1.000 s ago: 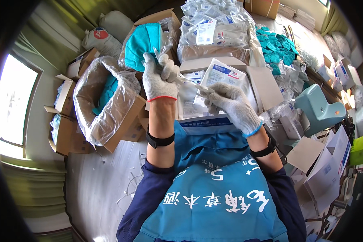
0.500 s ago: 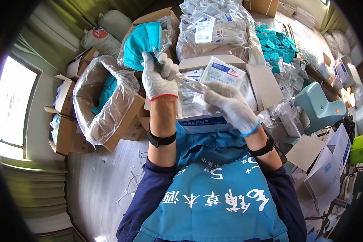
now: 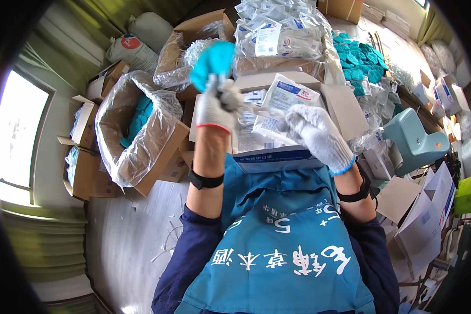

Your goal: The person unpacks teal surgical masks from a cardboard box and places them into a large teal tote bag. They repeatedly open the box, remove a mask, and transfer it to the bag, continuing this process throughout the clip.

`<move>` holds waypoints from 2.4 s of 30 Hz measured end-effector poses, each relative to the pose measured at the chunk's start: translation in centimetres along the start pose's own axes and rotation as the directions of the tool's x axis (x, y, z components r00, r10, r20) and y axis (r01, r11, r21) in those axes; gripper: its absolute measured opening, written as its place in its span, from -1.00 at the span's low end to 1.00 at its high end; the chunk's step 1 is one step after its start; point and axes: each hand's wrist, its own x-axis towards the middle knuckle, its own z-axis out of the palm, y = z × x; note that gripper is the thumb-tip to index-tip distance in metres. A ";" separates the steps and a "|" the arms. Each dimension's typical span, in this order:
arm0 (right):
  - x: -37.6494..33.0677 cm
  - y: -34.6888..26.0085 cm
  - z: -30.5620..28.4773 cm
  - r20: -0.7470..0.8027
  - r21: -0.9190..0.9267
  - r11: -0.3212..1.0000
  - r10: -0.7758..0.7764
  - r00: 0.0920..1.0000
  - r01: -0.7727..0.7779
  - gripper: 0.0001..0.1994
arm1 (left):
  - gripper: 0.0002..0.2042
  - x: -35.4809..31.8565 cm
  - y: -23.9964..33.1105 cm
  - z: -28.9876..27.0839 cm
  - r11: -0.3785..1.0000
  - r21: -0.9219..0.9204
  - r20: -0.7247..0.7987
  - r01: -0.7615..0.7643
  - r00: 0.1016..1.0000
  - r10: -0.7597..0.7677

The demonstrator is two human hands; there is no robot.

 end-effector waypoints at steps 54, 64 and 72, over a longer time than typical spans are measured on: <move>-3.3 -5.4 -5.4 -0.120 -0.249 0.967 0.033 0.992 -0.063 -0.84 | -0.91 -17.6 -0.2 5.5 -0.050 0.997 -0.063 0.063 0.998 -0.002; 17.4 -3.8 7.1 0.230 -0.594 0.561 -0.568 0.790 0.576 -0.46 | -0.94 -15.0 -2.2 3.8 0.092 0.981 0.162 -0.170 0.983 0.087; 7.4 -3.7 6.6 0.593 0.149 0.964 0.092 0.800 -0.222 -0.31 | -0.86 -14.6 -0.7 5.2 0.149 0.989 -0.034 0.011 0.988 0.152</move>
